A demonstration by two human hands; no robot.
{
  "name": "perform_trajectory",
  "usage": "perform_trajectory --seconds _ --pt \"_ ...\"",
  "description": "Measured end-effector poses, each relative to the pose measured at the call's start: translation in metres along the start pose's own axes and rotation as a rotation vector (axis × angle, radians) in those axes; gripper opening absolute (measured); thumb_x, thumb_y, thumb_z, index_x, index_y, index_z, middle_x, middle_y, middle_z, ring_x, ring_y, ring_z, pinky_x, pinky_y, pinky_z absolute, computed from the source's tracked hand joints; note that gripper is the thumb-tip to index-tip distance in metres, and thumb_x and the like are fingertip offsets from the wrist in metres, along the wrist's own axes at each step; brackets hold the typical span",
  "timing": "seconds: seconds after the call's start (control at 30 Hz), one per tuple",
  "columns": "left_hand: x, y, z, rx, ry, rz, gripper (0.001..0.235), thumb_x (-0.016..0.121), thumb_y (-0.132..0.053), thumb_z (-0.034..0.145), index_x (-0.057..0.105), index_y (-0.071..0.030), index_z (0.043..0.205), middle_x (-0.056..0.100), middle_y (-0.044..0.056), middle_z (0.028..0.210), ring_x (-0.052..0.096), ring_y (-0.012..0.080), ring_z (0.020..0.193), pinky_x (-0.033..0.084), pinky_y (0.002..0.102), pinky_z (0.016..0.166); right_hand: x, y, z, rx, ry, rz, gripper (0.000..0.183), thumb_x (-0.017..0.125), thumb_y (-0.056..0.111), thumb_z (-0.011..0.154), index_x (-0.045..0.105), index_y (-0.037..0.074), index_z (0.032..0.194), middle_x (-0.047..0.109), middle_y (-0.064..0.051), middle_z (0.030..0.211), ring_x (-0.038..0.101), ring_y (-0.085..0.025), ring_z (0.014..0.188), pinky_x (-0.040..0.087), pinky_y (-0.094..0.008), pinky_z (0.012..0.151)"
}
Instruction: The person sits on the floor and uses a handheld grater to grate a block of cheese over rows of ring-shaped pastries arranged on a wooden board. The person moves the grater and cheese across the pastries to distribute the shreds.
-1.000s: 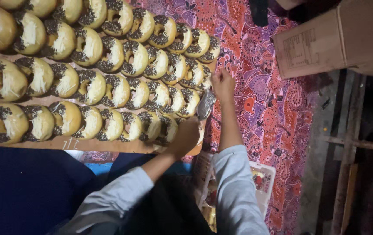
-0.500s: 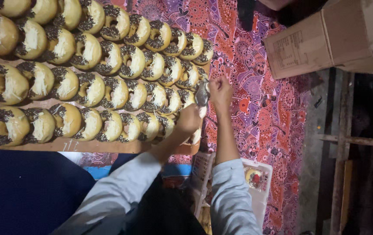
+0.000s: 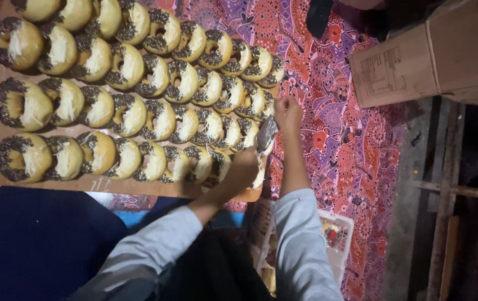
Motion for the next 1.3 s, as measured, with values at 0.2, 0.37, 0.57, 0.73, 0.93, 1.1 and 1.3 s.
perform_trajectory --seconds 0.2,0.37,0.57,0.73,0.93,1.1,1.3 --pt "-0.05 -0.003 -0.016 -0.122 0.132 -0.037 0.009 0.052 -0.003 0.091 0.061 -0.003 0.091 0.063 0.019 0.081 0.063 0.0392 0.072 0.05 0.049 0.065 -0.01 -0.044 -0.014 0.64 0.061 0.477 0.03 0.064 0.033 0.103 0.071 0.008 0.115 0.058 0.0 0.072 0.05 -0.011 0.055 0.04 -0.028 0.048" --pt "-0.111 -0.025 -0.021 -0.195 -0.063 -0.254 0.014 0.051 -0.008 0.095 0.065 -0.007 0.097 0.064 0.017 0.075 0.063 0.0294 0.065 0.051 0.043 0.059 -0.011 -0.002 -0.026 0.538 0.242 0.974 0.018 0.059 0.02 0.104 0.064 0.002 0.105 0.064 -0.004 0.079 0.055 -0.012 0.061 0.044 -0.026 0.053" --pt "-0.198 -0.034 -0.005 -0.64 -0.032 -0.621 0.025 0.047 -0.02 0.106 0.063 -0.003 0.099 0.057 0.007 0.064 0.056 0.016 0.055 0.045 0.036 0.052 0.026 0.155 -0.032 0.382 0.238 0.819 0.017 0.071 0.014 0.098 0.063 0.01 0.113 0.061 -0.003 0.088 0.055 -0.012 0.072 0.05 -0.026 0.063" --pt "-0.282 -0.024 -0.003 -0.665 -0.165 -0.447 0.026 0.043 -0.022 0.104 0.064 -0.006 0.103 0.06 0.004 0.061 0.057 0.0148 0.052 0.046 0.034 0.051 0.084 0.314 -0.074 0.221 0.343 0.559 0.027 0.07 0.015 0.093 0.068 0.014 0.12 0.071 0.003 0.114 0.071 -0.013 0.094 0.061 -0.024 0.081" --pt "-0.35 -0.005 -0.017 -0.584 -0.352 -0.343 0.027 0.044 -0.019 0.104 0.064 -0.003 0.095 0.058 0.004 0.056 0.056 0.0146 0.049 0.045 0.033 0.05 0.138 0.42 -0.118 -0.25 0.278 0.146 0.028 0.071 0.014 0.097 0.072 0.007 0.125 0.073 -0.013 0.1 0.07 -0.021 0.085 0.056 -0.035 0.077" --pt "-0.393 0.015 -0.046 -0.572 -0.466 -0.525 0.023 0.045 -0.014 0.104 0.064 -0.003 0.096 0.055 0.003 0.06 0.054 0.0119 0.05 0.044 0.03 0.047 0.177 0.449 -0.139 -0.613 0.188 0.068 0.021 0.077 0.012 0.096 0.069 0.003 0.114 0.072 -0.013 0.108 0.068 -0.018 0.096 0.055 -0.032 0.082" --pt "-0.476 0.063 -0.105 -0.779 -0.7 -0.704 0.018 0.05 -0.016 0.101 0.067 -0.011 0.107 0.052 0.002 0.059 0.04 0.0104 0.038 0.028 0.029 0.033 0.222 0.472 -0.169 0.0 0.581 0.664 0.033 0.067 0.01 0.099 0.068 0.004 0.131 0.065 -0.004 0.105 0.053 -0.011 0.082 0.043 -0.025 0.07"
Point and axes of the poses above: each hand's wrist, its own z-axis towards the middle knuckle, its own x-axis out of the palm, y = z × x, the point moved 1 cm from there along z, towards the middle knuckle
